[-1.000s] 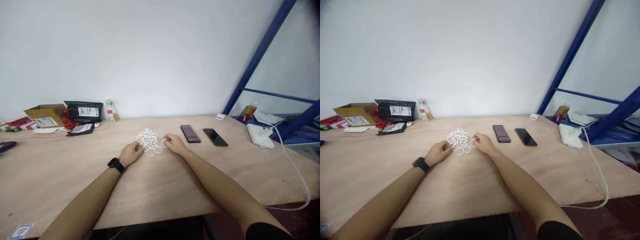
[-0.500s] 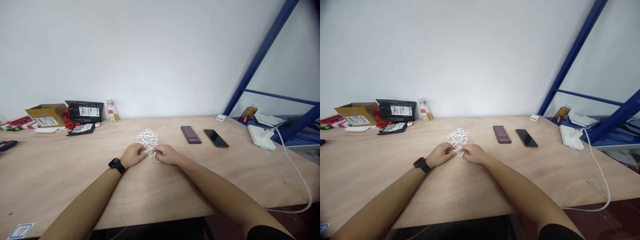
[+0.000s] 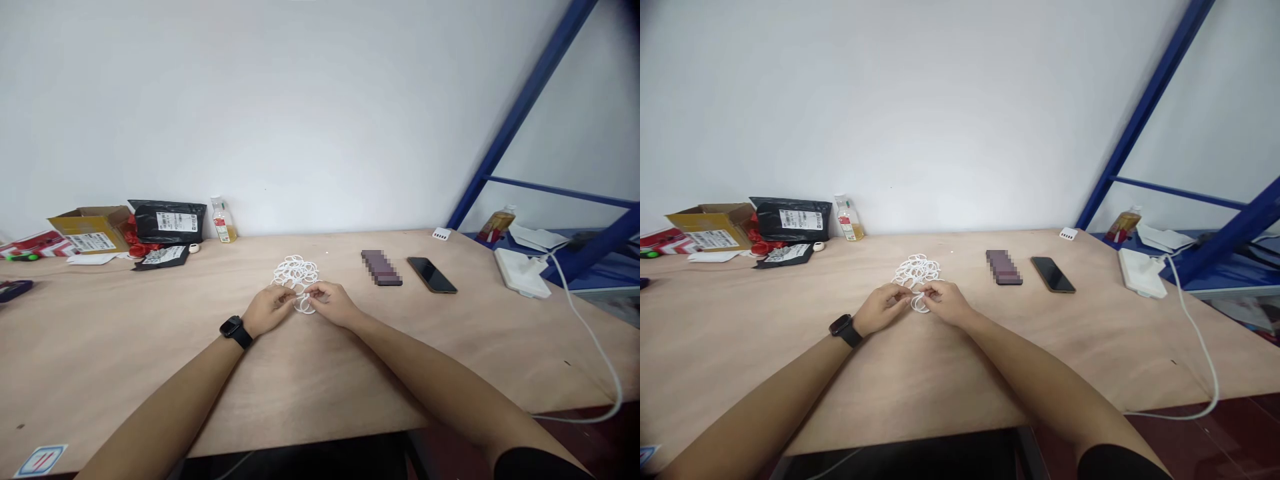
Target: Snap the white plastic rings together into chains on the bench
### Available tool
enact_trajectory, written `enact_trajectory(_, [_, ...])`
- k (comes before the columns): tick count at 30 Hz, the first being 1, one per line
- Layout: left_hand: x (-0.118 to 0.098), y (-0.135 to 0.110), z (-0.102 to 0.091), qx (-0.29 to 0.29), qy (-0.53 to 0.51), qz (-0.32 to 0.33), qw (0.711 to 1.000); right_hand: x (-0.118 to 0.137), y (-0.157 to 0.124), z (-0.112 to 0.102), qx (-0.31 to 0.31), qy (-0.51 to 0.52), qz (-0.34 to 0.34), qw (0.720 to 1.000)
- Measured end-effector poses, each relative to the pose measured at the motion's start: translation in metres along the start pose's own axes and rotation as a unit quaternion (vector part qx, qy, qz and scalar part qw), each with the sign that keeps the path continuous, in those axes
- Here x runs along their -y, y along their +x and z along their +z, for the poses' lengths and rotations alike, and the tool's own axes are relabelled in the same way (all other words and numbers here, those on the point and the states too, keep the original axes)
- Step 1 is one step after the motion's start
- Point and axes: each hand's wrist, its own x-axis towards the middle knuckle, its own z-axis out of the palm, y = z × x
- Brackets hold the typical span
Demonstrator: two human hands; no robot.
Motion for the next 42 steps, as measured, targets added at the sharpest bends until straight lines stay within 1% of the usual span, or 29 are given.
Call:
enact_trajectory(3, [-0.004,0.000,0.000,0.064,-0.005,0.027,0.998,-0.002,-0.001,0.001,-0.001,-0.006,0.020,1.000])
enact_trajectory(5, [-0.004,0.000,0.001,0.085,-0.005,0.048,0.995,-0.006,0.000,0.000,0.000,-0.010,0.029,1.000])
enact_trajectory(8, [-0.002,0.000,0.002,0.082,0.002,0.050,0.995,-0.010,0.000,-0.001,-0.003,-0.008,0.035,0.999])
enact_trajectory(13, [-0.002,-0.001,0.002,0.049,-0.006,-0.003,0.999,-0.006,0.000,-0.001,-0.012,0.023,0.044,0.999])
enact_trajectory(15, [-0.005,-0.001,0.001,0.044,-0.014,-0.003,0.999,-0.001,-0.001,0.000,-0.016,0.039,0.044,0.998])
enact_trajectory(18, [-0.009,0.000,0.001,0.054,-0.010,0.017,0.998,0.005,-0.003,0.001,-0.023,0.052,0.042,0.998])
enact_trajectory(24, [-0.015,0.000,0.001,0.044,0.018,0.041,0.998,0.007,-0.004,0.003,0.001,0.075,0.040,0.996])
enact_trajectory(27, [-0.017,-0.001,0.000,0.051,0.021,0.049,0.997,0.005,-0.003,0.002,0.035,0.088,0.047,0.994])
enact_trajectory(33, [-0.022,-0.001,-0.002,0.057,0.018,0.056,0.997,0.006,-0.004,-0.001,0.083,0.057,0.031,0.994])
enact_trajectory(38, [-0.021,-0.001,-0.001,0.058,0.021,0.048,0.997,0.007,-0.003,-0.002,0.091,0.028,0.016,0.995])
enact_trajectory(42, [-0.020,-0.001,0.001,0.056,0.022,0.057,0.997,0.008,-0.003,-0.002,0.093,0.005,-0.003,0.996])
